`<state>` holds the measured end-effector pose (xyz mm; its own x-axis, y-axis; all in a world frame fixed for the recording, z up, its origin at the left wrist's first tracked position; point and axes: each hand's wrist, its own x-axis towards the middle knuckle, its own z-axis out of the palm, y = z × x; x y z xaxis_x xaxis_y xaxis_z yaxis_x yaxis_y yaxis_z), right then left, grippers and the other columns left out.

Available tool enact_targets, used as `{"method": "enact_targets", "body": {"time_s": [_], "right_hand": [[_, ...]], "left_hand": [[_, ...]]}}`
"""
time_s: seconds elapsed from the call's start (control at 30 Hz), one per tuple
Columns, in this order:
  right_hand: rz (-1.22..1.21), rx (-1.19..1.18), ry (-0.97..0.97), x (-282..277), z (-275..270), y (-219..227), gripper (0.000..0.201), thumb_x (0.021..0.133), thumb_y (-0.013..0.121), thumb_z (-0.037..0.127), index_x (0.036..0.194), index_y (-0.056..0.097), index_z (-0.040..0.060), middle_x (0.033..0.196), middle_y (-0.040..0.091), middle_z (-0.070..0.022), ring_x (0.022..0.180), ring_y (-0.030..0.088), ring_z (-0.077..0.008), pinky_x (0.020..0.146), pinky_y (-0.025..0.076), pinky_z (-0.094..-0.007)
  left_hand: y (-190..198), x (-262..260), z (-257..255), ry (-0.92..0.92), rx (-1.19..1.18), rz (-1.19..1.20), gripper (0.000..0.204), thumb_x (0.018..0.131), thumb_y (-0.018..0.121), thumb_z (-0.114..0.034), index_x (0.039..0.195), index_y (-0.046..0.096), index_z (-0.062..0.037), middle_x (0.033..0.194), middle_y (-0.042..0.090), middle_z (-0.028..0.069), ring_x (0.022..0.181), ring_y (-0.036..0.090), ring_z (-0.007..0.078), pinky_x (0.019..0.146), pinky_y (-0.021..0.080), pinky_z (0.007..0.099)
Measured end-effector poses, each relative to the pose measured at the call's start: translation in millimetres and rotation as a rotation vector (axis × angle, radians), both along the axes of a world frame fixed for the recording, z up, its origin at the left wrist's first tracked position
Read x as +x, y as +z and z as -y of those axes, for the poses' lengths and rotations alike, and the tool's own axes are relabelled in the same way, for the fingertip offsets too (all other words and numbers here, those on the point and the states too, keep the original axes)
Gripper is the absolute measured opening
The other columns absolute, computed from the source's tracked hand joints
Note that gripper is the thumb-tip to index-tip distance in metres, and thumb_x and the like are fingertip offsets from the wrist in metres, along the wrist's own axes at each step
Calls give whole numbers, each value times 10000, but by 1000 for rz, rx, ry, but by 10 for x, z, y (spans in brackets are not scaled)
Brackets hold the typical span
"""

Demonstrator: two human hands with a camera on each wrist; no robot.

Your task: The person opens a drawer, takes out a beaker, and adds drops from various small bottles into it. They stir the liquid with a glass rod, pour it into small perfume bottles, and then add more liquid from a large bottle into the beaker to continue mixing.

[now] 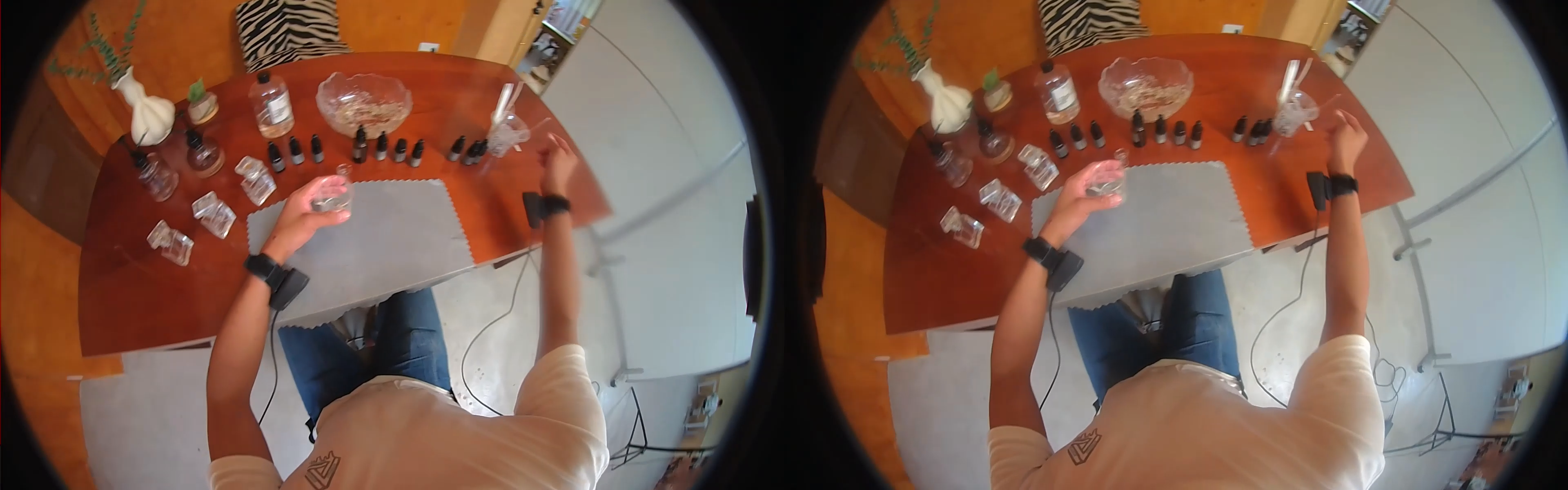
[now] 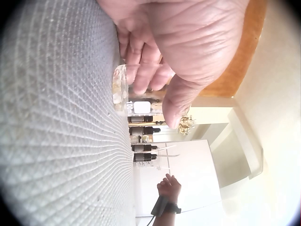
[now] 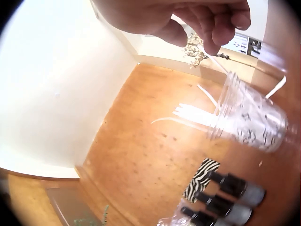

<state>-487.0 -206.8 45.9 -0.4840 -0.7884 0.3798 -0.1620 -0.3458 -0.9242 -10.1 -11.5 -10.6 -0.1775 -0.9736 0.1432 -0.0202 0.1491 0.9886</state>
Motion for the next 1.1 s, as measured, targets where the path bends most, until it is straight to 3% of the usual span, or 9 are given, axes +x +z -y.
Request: {"method": "enact_targets", "body": {"time_s": [0.03,0.33,0.47,0.67,0.77,0.8,0.9,1.03,1.1], "right_hand": [[21,-19,10,113,-198,-41,247,962,666,137,1115,734,-44,702,638,-27,551,526,-90,497,376,-240],[41,343,929,1780,-2021,-374,184,1011,600,120,989,723,-16,724,633,6,640,542,-61,578,408,-223],[-185,276,851,2117,-2182,-662,147,1010,639,100,1005,726,-18,723,581,36,669,507,-44,601,387,-227],[-21,287,823,2089,-2197,-683,164,1020,636,123,999,722,-16,740,582,33,683,513,-48,609,390,-225],[-56,276,815,2087,-2209,-698,163,1014,636,120,992,719,-18,733,580,26,686,518,-59,623,399,-230],[-72,281,813,2078,-2211,-678,163,1013,635,119,991,719,-20,731,579,26,686,519,-62,624,400,-232],[-78,278,827,2043,-2205,-652,158,1009,631,112,988,711,-23,746,585,20,694,519,-68,631,401,-235],[-35,258,878,2037,-2178,-742,169,1017,637,132,992,702,-21,766,583,22,708,503,-65,640,393,-227],[-39,279,893,2038,-2182,-719,174,1020,636,139,994,702,-20,764,578,27,709,496,-65,642,389,-224]], "left_hand": [[-9,16,6,0,-8,-11,657,813,842,-127,1400,568,-15,1308,659,113,1284,583,203,1050,495,349],[63,3,-19,2,-22,71,822,792,851,-114,1523,478,-57,1354,646,93,1332,550,217,1074,482,368],[84,26,-33,-26,23,-9,992,769,880,-149,1605,349,-95,1480,550,140,1422,469,245,1114,446,378],[210,119,-111,0,-31,18,1125,815,852,-215,1674,132,-121,1644,344,213,1552,301,311,1267,196,456],[413,169,-253,147,-97,128,1080,834,832,-210,1670,156,-115,1637,356,217,1543,317,310,1261,218,444],[504,195,-349,234,-167,222,948,854,811,-168,1635,281,-77,1570,460,219,1487,414,311,1239,278,432],[758,406,-834,474,-367,472,737,872,799,-134,1524,472,-28,1463,580,200,1398,515,325,1166,392,431],[819,659,-1343,1124,-444,215,528,925,685,45,1433,537,34,1389,630,169,1307,581,268,1104,458,373],[692,980,-1529,1215,-323,186,554,943,661,51,1471,500,16,1424,595,189,1315,575,269,1111,456,379]]}}
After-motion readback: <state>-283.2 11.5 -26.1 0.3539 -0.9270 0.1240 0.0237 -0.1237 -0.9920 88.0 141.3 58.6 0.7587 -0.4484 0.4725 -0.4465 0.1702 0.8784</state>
